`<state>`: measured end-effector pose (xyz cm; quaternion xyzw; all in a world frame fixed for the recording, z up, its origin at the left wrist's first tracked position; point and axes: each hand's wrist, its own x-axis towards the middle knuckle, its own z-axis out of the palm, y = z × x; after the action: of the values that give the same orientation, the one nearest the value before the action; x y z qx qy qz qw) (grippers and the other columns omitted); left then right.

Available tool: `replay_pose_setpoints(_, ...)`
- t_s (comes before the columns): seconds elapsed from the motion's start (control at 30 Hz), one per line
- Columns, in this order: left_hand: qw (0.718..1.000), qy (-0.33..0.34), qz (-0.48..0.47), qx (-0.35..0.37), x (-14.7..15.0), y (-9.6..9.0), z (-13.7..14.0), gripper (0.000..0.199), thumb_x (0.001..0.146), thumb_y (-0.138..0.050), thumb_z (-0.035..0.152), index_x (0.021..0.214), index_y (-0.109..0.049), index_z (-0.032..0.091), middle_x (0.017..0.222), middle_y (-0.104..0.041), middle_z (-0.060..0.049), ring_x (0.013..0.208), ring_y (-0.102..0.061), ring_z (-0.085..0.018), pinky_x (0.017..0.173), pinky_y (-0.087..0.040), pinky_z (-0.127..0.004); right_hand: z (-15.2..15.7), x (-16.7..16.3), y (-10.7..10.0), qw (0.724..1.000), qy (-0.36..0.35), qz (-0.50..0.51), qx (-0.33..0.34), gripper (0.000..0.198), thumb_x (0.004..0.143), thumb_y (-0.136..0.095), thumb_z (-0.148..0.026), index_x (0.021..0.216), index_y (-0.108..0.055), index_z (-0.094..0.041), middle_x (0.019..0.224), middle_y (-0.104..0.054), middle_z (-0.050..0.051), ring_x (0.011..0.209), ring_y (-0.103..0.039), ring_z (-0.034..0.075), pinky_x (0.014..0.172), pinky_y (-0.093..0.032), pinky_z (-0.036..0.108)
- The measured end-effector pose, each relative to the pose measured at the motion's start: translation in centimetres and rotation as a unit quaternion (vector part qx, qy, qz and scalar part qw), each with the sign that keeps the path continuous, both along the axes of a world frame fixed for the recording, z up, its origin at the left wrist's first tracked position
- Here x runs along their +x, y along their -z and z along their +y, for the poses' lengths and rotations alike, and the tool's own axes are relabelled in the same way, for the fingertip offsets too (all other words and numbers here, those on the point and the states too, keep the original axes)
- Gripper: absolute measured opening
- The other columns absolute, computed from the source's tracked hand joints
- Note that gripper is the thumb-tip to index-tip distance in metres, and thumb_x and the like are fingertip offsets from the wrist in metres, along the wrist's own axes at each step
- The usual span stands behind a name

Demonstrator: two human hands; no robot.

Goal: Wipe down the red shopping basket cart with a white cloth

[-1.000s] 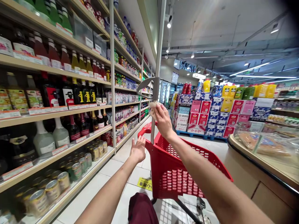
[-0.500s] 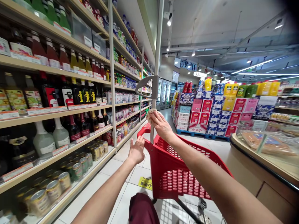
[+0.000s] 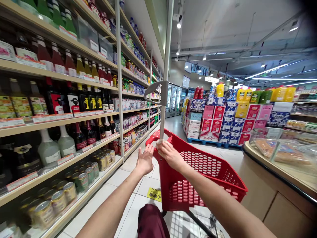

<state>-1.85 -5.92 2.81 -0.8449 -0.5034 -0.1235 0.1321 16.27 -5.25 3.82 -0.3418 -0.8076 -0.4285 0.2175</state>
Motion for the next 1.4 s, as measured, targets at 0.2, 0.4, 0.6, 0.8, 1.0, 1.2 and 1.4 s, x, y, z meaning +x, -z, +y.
replay_pose_setpoints(0.2,1.000,-0.012,0.005,-0.006,0.1,-0.2,0.1,0.076,0.066,-0.048,0.020,0.136,-0.019,0.014,0.146,-0.017,-0.009,0.134,-0.008,-0.023,0.106,0.001,-0.054,1.0,0.3,-3.6,0.999,0.018,0.040,0.015,0.049,0.080,-0.040,-0.007,0.128,-0.042,-0.014,0.139,-0.034,0.010,0.132,-0.018,0.026,0.106,-0.025,0.045)
replay_pose_setpoints(0.4,1.000,-0.009,0.009,-0.012,0.2,-0.2,0.0,0.079,0.064,-0.046,0.018,0.136,-0.016,0.012,0.146,-0.014,-0.009,0.135,-0.006,-0.022,0.106,0.001,-0.054,0.5,1.2,-2.3,1.000,0.002,-0.010,-0.008,0.049,0.079,-0.043,-0.010,0.128,-0.042,-0.014,0.136,-0.039,0.009,0.131,-0.020,0.027,0.107,-0.022,0.046)
replay_pose_setpoints(0.6,1.000,-0.020,0.005,-0.013,0.3,-0.3,-0.4,0.079,0.063,-0.046,0.019,0.136,-0.017,0.010,0.146,-0.015,-0.011,0.134,-0.005,-0.024,0.106,-0.001,-0.054,1.4,0.8,-7.7,0.998,0.014,0.061,0.011,0.054,0.078,-0.038,-0.004,0.131,-0.036,-0.010,0.141,-0.029,0.011,0.134,-0.009,0.025,0.109,-0.015,0.047)
replay_pose_setpoints(0.8,1.000,-0.014,-0.001,-0.006,0.2,0.0,-0.3,0.079,0.064,-0.045,0.017,0.137,-0.015,0.011,0.146,-0.014,-0.010,0.135,-0.004,-0.024,0.106,0.000,-0.054,0.7,1.2,-5.3,1.000,-0.003,0.020,-0.013,0.054,0.076,-0.041,-0.006,0.130,-0.039,-0.012,0.138,-0.034,0.010,0.133,-0.012,0.025,0.109,-0.017,0.046)
replay_pose_setpoints(1.0,1.000,-0.018,-0.001,0.000,0.2,0.4,0.0,0.080,0.064,-0.046,0.019,0.136,-0.014,0.009,0.146,-0.012,-0.011,0.134,-0.003,-0.024,0.106,-0.001,-0.054,1.2,0.7,-5.7,0.997,0.020,0.069,0.005,0.052,0.079,-0.038,-0.006,0.131,-0.037,-0.010,0.139,-0.033,0.011,0.133,-0.013,0.026,0.108,-0.020,0.045)
replay_pose_setpoints(1.2,1.000,-0.016,-0.013,-0.009,0.0,0.3,0.0,0.079,0.062,-0.044,0.016,0.136,-0.016,0.009,0.146,-0.013,-0.011,0.135,-0.003,-0.022,0.106,-0.001,-0.054,0.3,-0.2,-0.1,0.996,-0.014,0.080,-0.030,0.043,0.081,-0.041,-0.009,0.124,-0.047,-0.012,0.133,-0.042,0.011,0.132,-0.016,0.023,0.108,-0.024,0.044)
replay_pose_setpoints(1.4,1.000,-0.016,-0.026,0.000,-0.2,0.6,-0.1,0.079,0.063,-0.045,0.017,0.136,-0.016,0.011,0.147,-0.012,-0.009,0.135,-0.001,-0.023,0.106,0.000,-0.053,-3.1,-0.6,14.4,0.990,0.021,0.110,-0.082,0.037,0.084,-0.042,-0.013,0.120,-0.051,-0.019,0.126,-0.050,0.007,0.124,-0.036,0.022,0.100,-0.036,0.043)
